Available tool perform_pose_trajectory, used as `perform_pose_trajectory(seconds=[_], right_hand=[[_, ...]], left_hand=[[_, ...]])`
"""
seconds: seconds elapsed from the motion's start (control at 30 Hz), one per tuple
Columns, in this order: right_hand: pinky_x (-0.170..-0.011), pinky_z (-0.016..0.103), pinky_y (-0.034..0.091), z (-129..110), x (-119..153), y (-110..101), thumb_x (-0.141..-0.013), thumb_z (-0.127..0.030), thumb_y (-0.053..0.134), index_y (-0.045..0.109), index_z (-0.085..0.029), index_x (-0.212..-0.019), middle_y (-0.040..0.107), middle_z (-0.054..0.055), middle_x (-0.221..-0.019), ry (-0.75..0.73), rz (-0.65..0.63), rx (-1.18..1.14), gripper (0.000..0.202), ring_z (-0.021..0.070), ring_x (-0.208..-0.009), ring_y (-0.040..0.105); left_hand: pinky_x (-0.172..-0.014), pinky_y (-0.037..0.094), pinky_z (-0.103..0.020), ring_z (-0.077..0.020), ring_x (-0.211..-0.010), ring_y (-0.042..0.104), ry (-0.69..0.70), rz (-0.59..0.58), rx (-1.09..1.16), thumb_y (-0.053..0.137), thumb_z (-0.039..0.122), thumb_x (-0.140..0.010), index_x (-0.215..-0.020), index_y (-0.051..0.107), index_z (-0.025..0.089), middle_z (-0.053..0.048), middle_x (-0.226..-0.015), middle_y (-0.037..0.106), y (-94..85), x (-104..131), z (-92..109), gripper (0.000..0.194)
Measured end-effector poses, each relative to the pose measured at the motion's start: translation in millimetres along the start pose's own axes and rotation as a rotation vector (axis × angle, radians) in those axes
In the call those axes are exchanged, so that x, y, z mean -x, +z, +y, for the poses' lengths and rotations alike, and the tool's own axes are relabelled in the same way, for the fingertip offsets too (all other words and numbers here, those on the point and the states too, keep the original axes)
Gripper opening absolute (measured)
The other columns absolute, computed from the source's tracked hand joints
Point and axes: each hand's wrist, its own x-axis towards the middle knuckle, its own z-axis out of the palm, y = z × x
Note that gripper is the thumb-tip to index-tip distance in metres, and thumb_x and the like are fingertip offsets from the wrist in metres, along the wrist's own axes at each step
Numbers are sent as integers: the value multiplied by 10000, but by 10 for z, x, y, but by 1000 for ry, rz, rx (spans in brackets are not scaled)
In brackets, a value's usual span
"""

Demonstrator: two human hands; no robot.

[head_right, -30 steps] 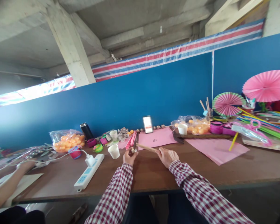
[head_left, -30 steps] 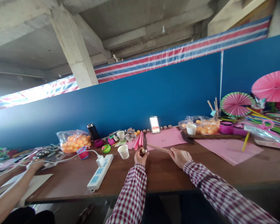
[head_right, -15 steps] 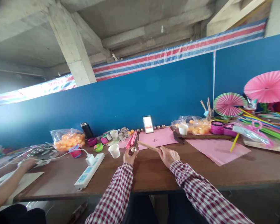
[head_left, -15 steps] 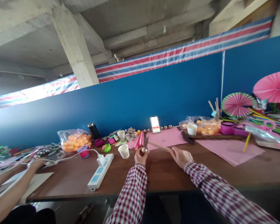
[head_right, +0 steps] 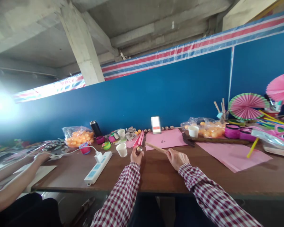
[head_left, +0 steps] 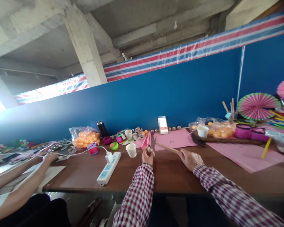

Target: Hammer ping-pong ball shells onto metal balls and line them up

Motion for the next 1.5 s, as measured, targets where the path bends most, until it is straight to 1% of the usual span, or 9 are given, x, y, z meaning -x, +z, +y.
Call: perform_pose_trajectory(seconds=[0.17,0.37,0.57,0.73,0.87,1.0,1.1,1.33,1.5], right_hand=[[-463,234,176,-7,3,-23,-849,-445,267,519,-225,-745,628,-5,-696,5,5,-12,351,109,-548,538],[-463,242,162,-6,2,-27,-854,-429,263,510,-221,-748,629,-2,-685,-11,-13,-10,340,115,-557,549],[-467,253,166,-32,5,-52,-852,-439,250,509,-211,-760,631,14,-714,17,-15,-21,357,124,-587,562],[-464,253,164,-34,10,-43,-850,-464,229,509,-215,-746,622,10,-681,15,-9,-16,389,126,-573,553],[-467,246,183,74,-27,-1,-855,-471,203,517,-240,-801,621,-4,-707,106,42,4,394,129,-579,548],[-504,236,255,296,-157,31,-859,-460,198,529,-245,-841,609,9,-777,227,44,27,395,132,-642,548],[-545,246,297,469,-296,65,-863,-428,219,530,-229,-878,596,36,-834,257,23,72,369,146,-707,551],[-553,264,331,659,-610,249,-855,-296,288,520,-204,-936,581,72,-824,303,-123,165,263,189,-750,555],[-606,287,352,667,-694,348,-832,-260,341,528,-183,-954,567,100,-888,292,-128,203,236,215,-820,525]], left_hand=[[-505,495,-229,-99,-504,574,0,-96,23,624,216,-597,-966,546,125,-24,-677,621,3,23,25,389],[-543,497,-229,-102,-544,573,25,-77,-20,646,235,-571,-900,578,143,-18,-683,616,-22,15,49,348],[-541,499,-251,-126,-591,586,33,-59,-66,648,167,-547,-918,586,134,-40,-752,620,12,-6,16,377],[-566,503,-270,-152,-621,598,33,-77,-78,635,200,-569,-921,574,122,-51,-740,631,-7,-5,15,366],[-663,500,-293,-168,-732,604,55,-100,-100,647,228,-566,-954,573,148,-65,-838,633,-46,5,13,403],[-742,477,-306,-173,-779,602,95,-139,-124,656,249,-565,-950,587,163,-64,-885,634,-65,8,6,401],[-745,474,-308,-178,-792,601,115,-151,-153,650,264,-575,-968,581,161,-73,-909,633,-51,11,18,412],[-682,492,-290,-169,-744,602,121,-231,-92,652,269,-570,-985,570,157,-83,-934,619,148,40,75,438],[-670,491,-273,-156,-721,598,91,-295,-70,659,282,-566,-975,570,154,-83,-926,613,407,-58,107,437]])
